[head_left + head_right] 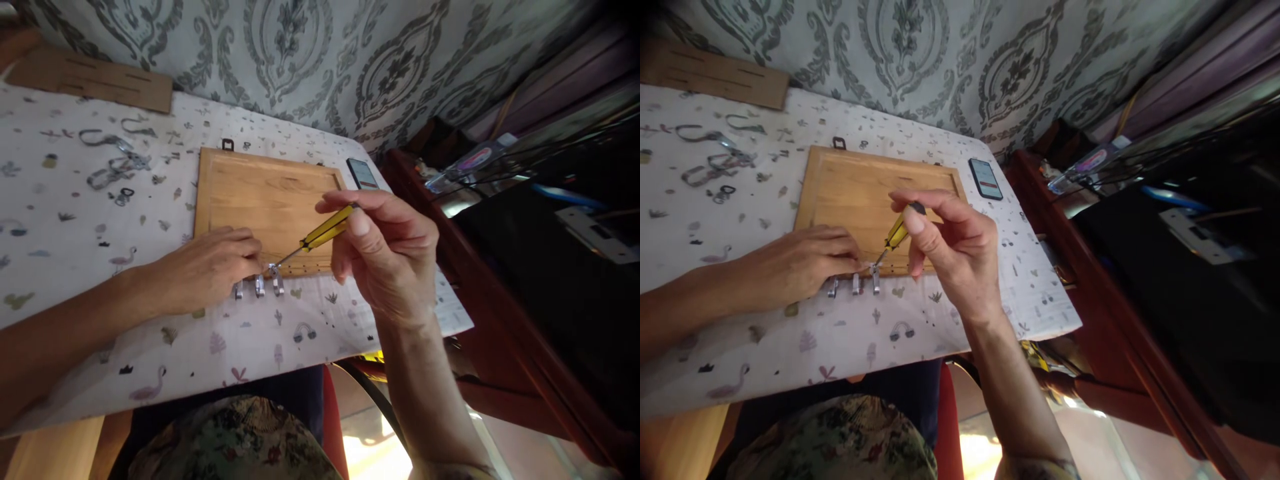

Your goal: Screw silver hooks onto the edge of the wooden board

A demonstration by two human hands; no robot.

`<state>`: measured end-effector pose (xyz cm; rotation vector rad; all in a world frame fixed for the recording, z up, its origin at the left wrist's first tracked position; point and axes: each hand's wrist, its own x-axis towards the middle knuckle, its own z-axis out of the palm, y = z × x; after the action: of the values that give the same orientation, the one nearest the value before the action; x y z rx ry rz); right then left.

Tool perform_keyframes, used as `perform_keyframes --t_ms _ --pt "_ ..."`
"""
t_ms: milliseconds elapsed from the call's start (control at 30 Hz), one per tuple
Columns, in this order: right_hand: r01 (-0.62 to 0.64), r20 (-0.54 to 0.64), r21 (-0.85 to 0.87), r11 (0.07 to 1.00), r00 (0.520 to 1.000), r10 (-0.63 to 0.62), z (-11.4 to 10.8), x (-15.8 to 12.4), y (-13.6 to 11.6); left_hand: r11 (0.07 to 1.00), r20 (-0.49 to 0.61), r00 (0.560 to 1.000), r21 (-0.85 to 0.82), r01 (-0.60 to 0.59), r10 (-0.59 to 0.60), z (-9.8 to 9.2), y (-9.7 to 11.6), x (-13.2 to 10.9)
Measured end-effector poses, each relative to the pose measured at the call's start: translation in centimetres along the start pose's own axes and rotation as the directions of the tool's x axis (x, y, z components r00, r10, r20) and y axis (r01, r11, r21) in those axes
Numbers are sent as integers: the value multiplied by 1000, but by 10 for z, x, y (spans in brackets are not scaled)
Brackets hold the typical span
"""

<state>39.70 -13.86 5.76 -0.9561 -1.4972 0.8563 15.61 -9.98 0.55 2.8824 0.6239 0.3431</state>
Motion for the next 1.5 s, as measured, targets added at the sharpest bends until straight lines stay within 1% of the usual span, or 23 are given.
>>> perform_keyframes --t_ms 67,133,267,333,400,500,567,733,800,933,1067,1167,1233,1300,1367,1433,1467,1500 --pt "7 -54 -14 1000 999 -8 3 1 0 1000 -9 1000 -6 -2 2 1 0 0" --pt "5 -68 1 1000 998 -5 5 2 0 1000 -33 999 -8 -6 6 3 -1 0" --pt "-1 0 86 996 1000 1 4 2 -1 1000 -50 998 -10 -27 27 3 -1 -1" --pt "-8 38 75 997 999 6 2 1 -1 999 -45 998 -7 -36 35 1 -1 -1" --pt "4 52 38 999 999 -6 1 1 0 1000 -47 998 -3 -31 31 1 0 0" --pt "59 3 2 998 998 -59 3 3 1 1000 -59 998 -12 -17 16 3 0 0" --pt "72 -37 -7 997 997 -73 5 4 1 1000 -62 998 -23 -13 12 4 -1 -1" --pt "-12 -59 -13 1000 998 11 10 5 -1 999 -24 1000 -37 -6 5 3 -1 -1" --pt "-26 -59 -33 999 998 24 10 5 -2 1000 -7 1000 -30 3 -4 0 0 0" --pt "1 -13 -37 999 1000 -1 9 3 -2 999 7 1000 -35 8 -8 -3 3 2" --pt "41 -29 19 999 999 -41 13 4 -4 999 17 1000 -50 18 -18 -3 5 3" --pt "28 -40 21 999 999 -27 17 4 -4 998 19 1000 -58 26 -25 -5 6 3" --pt "7 -43 -12 1000 999 -7 19 4 -3 998 19 1000 -60 23 -22 -5 7 3" --pt "9 -77 -61 998 997 -14 21 2 -4 998 10 1000 -56 19 -18 -4 7 2" --pt "45 -156 -91 995 986 -59 20 0 -7 999 2 1000 -48 20 -20 -2 6 1" --pt "82 -242 -108 991 965 -106 16 -5 -14 999 3 1000 -46 20 -20 -1 6 0" --pt "78 -263 -122 989 959 -108 13 -7 -18 998 12 1000 -51 22 -22 0 6 0" --pt "46 -252 -142 989 964 -81 10 -10 -21 998 20 1000 -59 24 -23 0 5 -1"
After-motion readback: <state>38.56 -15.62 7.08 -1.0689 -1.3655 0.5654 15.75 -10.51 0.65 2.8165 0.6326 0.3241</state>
